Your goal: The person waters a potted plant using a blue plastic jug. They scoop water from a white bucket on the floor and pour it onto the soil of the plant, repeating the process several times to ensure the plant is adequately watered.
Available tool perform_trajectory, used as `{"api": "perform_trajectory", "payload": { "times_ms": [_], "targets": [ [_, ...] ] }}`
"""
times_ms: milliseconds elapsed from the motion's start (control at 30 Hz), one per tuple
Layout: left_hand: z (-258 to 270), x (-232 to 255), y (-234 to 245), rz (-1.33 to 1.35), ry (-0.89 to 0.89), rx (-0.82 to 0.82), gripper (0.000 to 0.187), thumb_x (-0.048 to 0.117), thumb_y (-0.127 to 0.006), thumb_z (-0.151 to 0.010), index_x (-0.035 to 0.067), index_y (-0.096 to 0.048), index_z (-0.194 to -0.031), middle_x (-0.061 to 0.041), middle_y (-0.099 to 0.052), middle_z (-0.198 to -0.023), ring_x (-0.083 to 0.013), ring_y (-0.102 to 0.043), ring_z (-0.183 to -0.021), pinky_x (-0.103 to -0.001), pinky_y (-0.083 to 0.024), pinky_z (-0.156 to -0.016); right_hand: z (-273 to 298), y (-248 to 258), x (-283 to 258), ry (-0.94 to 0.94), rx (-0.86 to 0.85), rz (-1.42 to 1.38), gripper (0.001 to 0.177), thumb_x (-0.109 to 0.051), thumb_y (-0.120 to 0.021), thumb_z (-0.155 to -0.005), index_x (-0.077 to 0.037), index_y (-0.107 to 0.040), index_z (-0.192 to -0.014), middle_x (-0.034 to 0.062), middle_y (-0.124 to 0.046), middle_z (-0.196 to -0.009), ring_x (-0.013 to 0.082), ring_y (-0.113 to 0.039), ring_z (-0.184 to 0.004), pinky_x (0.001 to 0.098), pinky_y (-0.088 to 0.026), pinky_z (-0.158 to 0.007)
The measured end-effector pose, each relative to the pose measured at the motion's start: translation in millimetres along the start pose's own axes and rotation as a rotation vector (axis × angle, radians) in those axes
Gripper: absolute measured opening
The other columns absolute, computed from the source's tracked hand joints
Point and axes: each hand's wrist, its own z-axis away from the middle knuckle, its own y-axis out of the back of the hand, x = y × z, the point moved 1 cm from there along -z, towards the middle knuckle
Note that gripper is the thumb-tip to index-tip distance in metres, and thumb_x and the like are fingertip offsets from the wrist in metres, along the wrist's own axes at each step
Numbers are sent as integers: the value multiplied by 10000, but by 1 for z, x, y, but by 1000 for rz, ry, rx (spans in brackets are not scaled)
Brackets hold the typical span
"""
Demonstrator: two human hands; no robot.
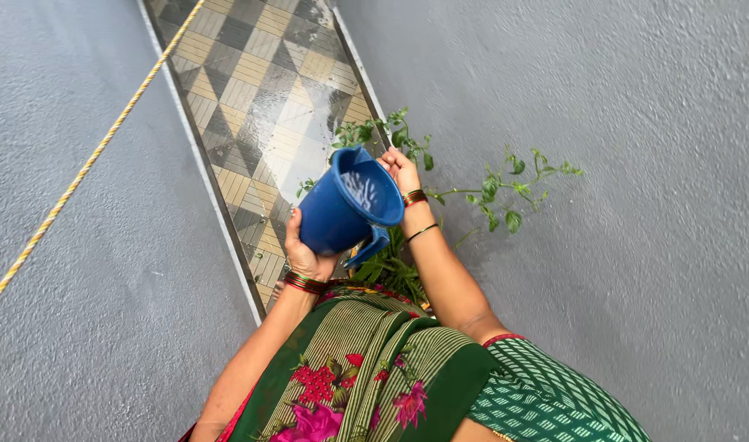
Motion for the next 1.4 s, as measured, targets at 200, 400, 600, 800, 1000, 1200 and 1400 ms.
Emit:
{"api": "perform_trajectory", "payload": {
  "times_ms": [200, 400, 600, 800, 1000, 1200, 1400],
  "targets": [
    [-11, -3, 10, -20, -49, 49, 685, 580, -629, -855, 105, -557, -1343, -144, -641, -1300, -349, -638, -1181, -611, -503, -1021, -16, 3, 3, -56, -135, 4, 459, -366, -535, -1050, -195, -405, -645, -31, -417, -577, 137, -465, -514, 284, -444, -518],
    [-18, 2, 13, -59, -114, 88, 616, 544, -627, -889, 104, -561, -1315, -134, -652, -1264, -333, -651, -1153, -577, -535, -992, -29, 14, 9, -57, -60, 40, 493, -399, -544, -1041, -211, -383, -614, -42, -395, -570, 126, -441, -493, 263, -413, -473],
    [-14, 9, 7, -93, -93, 64, 621, 556, -621, -877, 137, -534, -1328, -116, -627, -1282, -313, -638, -1163, -562, -543, -955, -30, 13, 8, -76, -107, 51, 483, -381, -547, -1056, -208, -389, -633, -44, -406, -578, 99, -435, -478, 227, -387, -443],
    [-13, 15, 1, -144, -104, 54, 663, 555, -637, -864, 136, -498, -1359, -142, -599, -1299, -330, -615, -1194, -570, -545, -958, -39, 31, 5, -52, -129, 86, 481, -365, -548, -1070, -205, -391, -644, -42, -413, -552, 90, -413, -429, 213, -355, -396],
    [-17, 14, 3, -126, -75, 32, 717, 589, -638, -859, 116, -499, -1380, -148, -598, -1328, -321, -618, -1201, -552, -540, -971, -46, 37, 4, -40, -140, 36, 465, -340, -533, -1078, -197, -406, -655, -16, -460, -575, 109, -484, -465, 229, -436, -432],
    [-16, 11, 2, -83, -10, -10, 708, 600, -633, -849, 113, -515, -1349, -140, -613, -1297, -333, -618, -1173, -567, -517, -958, -21, 2, 2, -8, 70, 59, 379, -415, -481, -1049, -171, -486, -759, 18, -578, -669, 145, -585, -567, 273, -523, -532],
    [-18, 10, -1, -29, -30, -62, 732, 593, -640, -862, 72, -518, -1361, -162, -623, -1313, -344, -625, -1190, -570, -515, -1020, -30, 24, -3, 139, 62, 144, 367, -469, -523, -1071, -171, -572, -863, -36, -504, -630, 87, -491, -503, 228, -444, -460]
  ]
}}
